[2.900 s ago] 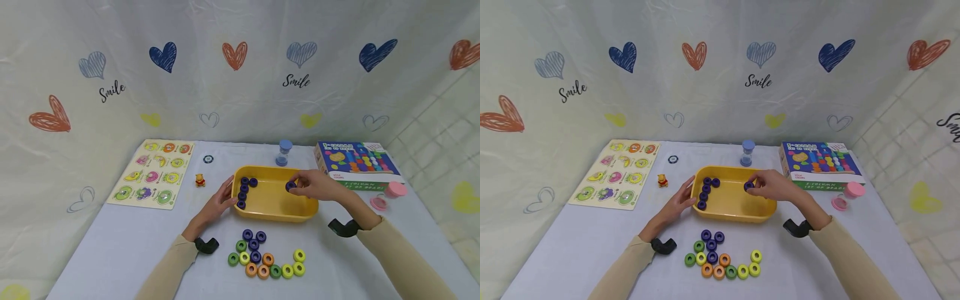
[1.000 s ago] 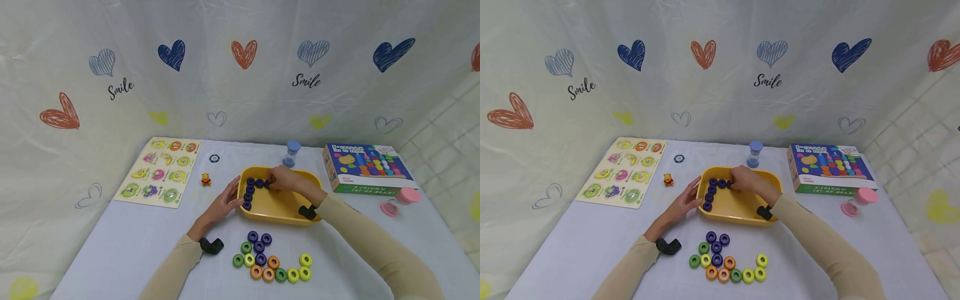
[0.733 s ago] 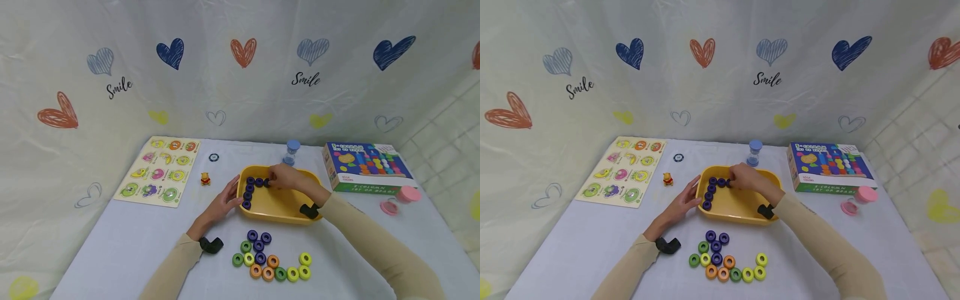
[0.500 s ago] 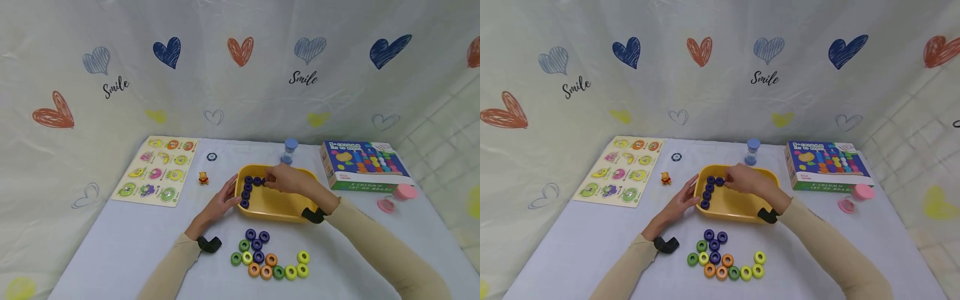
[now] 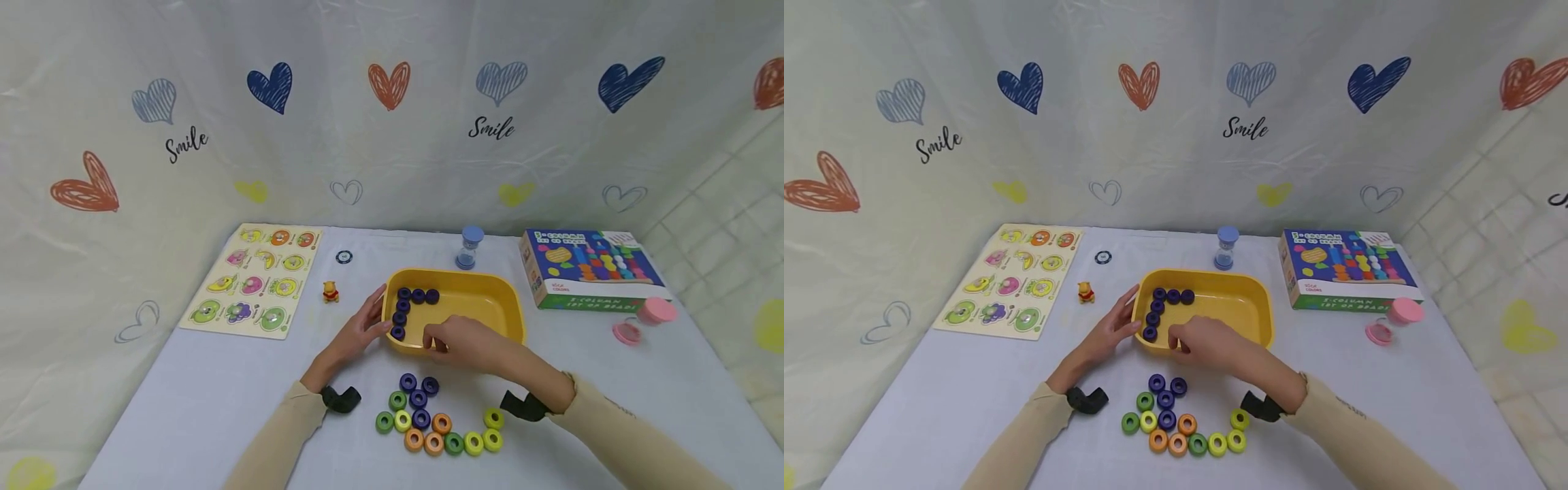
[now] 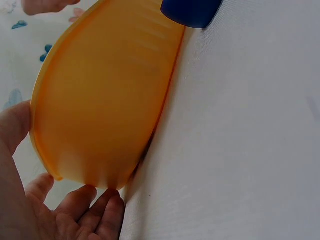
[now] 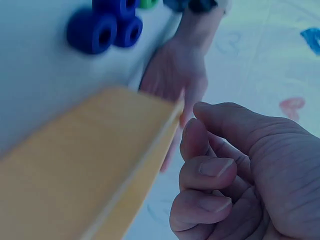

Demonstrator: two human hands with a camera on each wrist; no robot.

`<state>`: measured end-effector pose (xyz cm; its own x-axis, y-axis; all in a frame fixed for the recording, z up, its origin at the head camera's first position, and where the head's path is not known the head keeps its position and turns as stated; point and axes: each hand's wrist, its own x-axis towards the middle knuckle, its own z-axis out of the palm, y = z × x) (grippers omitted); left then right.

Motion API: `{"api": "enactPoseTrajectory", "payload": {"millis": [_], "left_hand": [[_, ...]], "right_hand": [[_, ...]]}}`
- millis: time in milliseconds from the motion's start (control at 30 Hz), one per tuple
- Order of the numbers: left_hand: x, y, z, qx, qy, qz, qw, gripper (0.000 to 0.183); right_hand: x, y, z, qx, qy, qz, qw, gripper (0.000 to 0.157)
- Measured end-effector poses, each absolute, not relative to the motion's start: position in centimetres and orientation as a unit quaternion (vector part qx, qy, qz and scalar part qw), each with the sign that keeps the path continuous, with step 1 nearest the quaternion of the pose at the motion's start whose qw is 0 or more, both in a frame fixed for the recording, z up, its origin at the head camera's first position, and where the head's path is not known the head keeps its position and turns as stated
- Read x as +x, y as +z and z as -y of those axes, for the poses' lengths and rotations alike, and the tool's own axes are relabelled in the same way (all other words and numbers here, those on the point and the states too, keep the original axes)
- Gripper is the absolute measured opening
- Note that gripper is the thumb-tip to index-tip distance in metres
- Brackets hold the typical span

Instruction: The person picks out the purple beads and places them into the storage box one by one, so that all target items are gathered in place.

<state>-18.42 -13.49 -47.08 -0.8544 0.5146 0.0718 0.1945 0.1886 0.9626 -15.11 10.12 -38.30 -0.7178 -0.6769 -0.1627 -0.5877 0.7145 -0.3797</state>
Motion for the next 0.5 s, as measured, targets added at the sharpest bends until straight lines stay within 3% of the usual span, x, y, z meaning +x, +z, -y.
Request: {"api": "enactPoseTrajectory", "payload": {"millis": [267, 500], "left_hand": [[-18.3, -46.9, 13.4, 0.229, 0.594, -0.760, 0.133, 0.068], [-18.3, -46.9, 13.3, 0.226, 0.594, -0.760, 0.138, 0.067]], "right_hand": [[-12.5, -40.6, -9.9, -0.372, -0.163, -0.895, 0.185, 0.008], [-11.8, -42.8, -10.5, -0.376, -0.169, -0.894, 0.176, 0.019]]}}
